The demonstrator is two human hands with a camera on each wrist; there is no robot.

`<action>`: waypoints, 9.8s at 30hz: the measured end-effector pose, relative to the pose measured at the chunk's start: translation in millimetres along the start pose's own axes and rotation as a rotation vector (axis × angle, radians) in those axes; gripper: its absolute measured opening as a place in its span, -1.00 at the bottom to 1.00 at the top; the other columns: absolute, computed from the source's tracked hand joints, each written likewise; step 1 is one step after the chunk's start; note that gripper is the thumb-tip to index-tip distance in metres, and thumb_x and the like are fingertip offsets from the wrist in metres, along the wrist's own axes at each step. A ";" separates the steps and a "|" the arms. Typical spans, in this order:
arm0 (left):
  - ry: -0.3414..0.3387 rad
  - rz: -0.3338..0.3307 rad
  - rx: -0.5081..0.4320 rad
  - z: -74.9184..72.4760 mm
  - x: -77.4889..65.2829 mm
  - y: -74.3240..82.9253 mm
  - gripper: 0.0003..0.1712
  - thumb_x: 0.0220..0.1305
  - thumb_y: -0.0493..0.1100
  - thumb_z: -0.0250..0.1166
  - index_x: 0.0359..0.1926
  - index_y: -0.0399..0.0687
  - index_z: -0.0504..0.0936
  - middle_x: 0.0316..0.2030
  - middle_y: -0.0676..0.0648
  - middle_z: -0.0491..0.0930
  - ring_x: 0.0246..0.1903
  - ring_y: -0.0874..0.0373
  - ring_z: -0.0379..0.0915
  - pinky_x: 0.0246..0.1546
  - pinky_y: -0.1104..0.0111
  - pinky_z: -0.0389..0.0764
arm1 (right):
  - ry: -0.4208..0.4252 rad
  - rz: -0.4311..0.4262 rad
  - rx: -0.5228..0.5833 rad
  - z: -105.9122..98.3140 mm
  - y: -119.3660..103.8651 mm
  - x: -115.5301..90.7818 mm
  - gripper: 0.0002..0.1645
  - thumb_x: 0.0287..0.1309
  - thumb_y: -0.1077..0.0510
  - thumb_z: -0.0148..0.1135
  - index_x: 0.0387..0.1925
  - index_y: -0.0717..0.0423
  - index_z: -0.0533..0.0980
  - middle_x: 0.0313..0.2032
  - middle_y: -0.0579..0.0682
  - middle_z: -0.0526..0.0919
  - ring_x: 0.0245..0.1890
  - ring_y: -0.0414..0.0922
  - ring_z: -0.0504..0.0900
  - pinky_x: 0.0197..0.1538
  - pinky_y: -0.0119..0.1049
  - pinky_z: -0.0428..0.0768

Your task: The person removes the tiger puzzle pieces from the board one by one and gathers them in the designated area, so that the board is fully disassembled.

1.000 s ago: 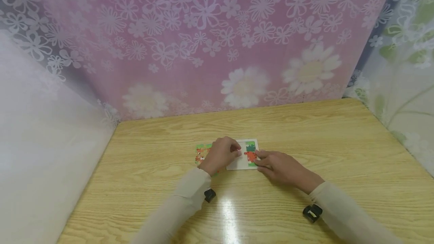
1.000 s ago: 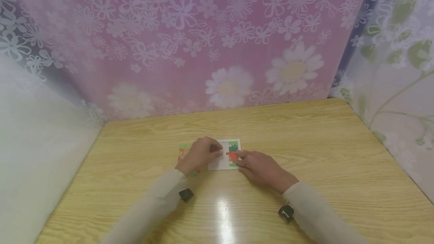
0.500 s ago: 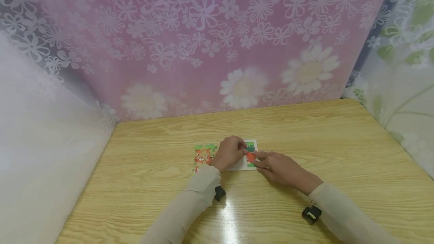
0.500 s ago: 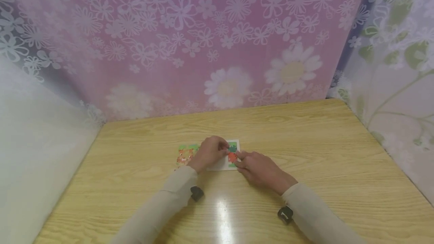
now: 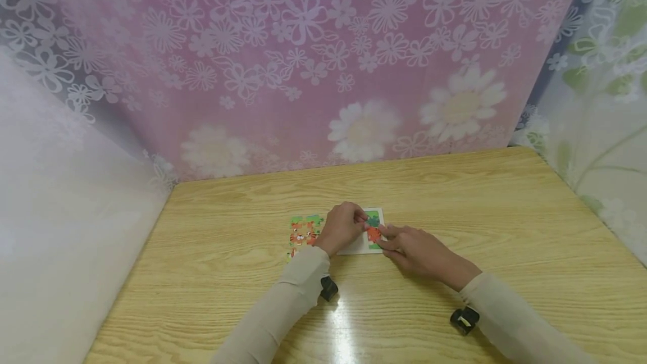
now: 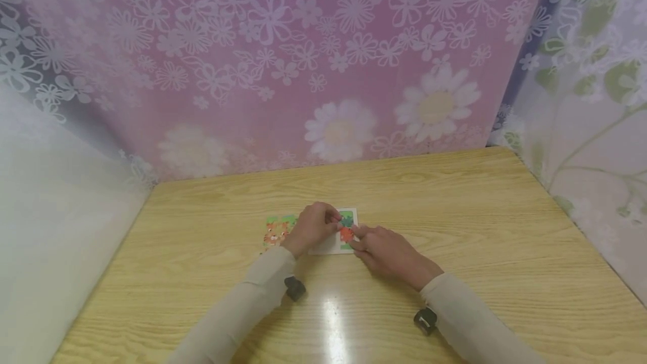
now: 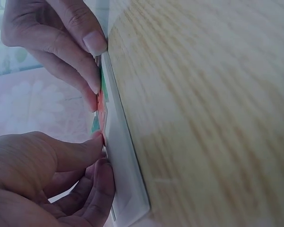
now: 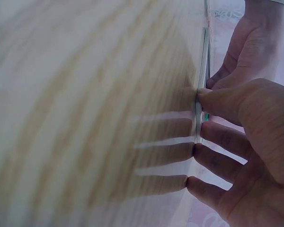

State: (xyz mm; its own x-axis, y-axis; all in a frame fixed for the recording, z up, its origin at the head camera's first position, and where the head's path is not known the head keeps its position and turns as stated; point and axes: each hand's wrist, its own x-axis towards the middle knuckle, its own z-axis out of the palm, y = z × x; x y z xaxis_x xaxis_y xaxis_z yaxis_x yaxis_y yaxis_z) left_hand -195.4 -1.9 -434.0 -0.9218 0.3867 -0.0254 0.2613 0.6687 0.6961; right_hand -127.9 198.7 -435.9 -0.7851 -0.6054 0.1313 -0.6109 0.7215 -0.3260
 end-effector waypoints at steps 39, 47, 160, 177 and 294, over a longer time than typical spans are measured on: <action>0.054 -0.020 0.005 -41.0 -12.3 -17.2 -0.85 0.40 -0.13 0.36 -0.20 -0.15 0.67 -0.32 0.00 0.61 -0.36 0.17 0.51 -0.33 0.31 0.56 | -0.008 0.019 0.017 1.0 0.8 -0.4 -0.69 0.35 0.20 0.30 0.06 0.23 0.67 0.26 0.24 0.52 0.22 0.25 0.54 0.12 0.18 0.56; 0.045 -0.077 0.023 -61.3 -24.6 -36.4 -0.85 0.43 -0.15 0.31 -0.17 -0.16 0.62 -0.25 -0.06 0.61 -0.34 0.12 0.49 -0.30 0.26 0.55 | -0.001 -0.015 0.006 -1.4 2.3 -0.6 -0.68 0.36 0.19 0.29 0.08 0.23 0.66 0.25 0.23 0.54 0.21 0.22 0.56 0.12 0.13 0.57; -0.116 -0.064 -0.039 2.2 -5.5 14.9 -0.89 0.34 -0.18 0.40 -0.20 -0.13 0.74 -0.36 0.07 0.64 -0.39 0.27 0.52 -0.34 0.39 0.56 | 0.014 0.050 -0.011 -5.6 5.0 -16.3 -0.72 0.38 0.24 0.23 0.03 0.26 0.68 0.19 0.32 0.56 0.13 0.26 0.61 -0.24 -0.15 0.60; 0.001 0.061 -0.124 -17.8 -11.6 5.2 -0.92 0.39 -0.18 0.35 -0.22 -0.10 0.72 -0.34 0.03 0.67 -0.40 0.26 0.53 -0.37 0.40 0.56 | 0.009 0.050 -0.007 -6.8 4.8 -14.6 -0.73 0.36 0.26 0.24 0.02 0.25 0.69 0.17 0.31 0.58 0.10 0.27 0.62 -0.32 -0.23 0.54; -0.077 0.032 0.054 12.4 -23.3 17.4 -0.78 0.13 -0.16 0.57 -0.21 -0.14 0.79 -0.37 0.07 0.67 -0.39 0.34 0.49 -0.35 0.47 0.53 | 0.037 0.032 -0.004 -7.1 5.4 -17.4 -0.71 0.37 0.24 0.24 0.05 0.21 0.69 0.18 0.31 0.58 0.11 0.27 0.62 -0.36 -0.25 0.52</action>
State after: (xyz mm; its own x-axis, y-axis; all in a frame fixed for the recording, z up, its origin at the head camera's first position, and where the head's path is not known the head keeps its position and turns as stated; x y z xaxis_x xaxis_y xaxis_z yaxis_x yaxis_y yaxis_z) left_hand -165.9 8.6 -430.2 -0.8885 0.4550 -0.0601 0.3077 0.6878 0.6575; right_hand -118.3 215.5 -433.2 -0.8074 -0.5691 0.1556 -0.5857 0.7417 -0.3269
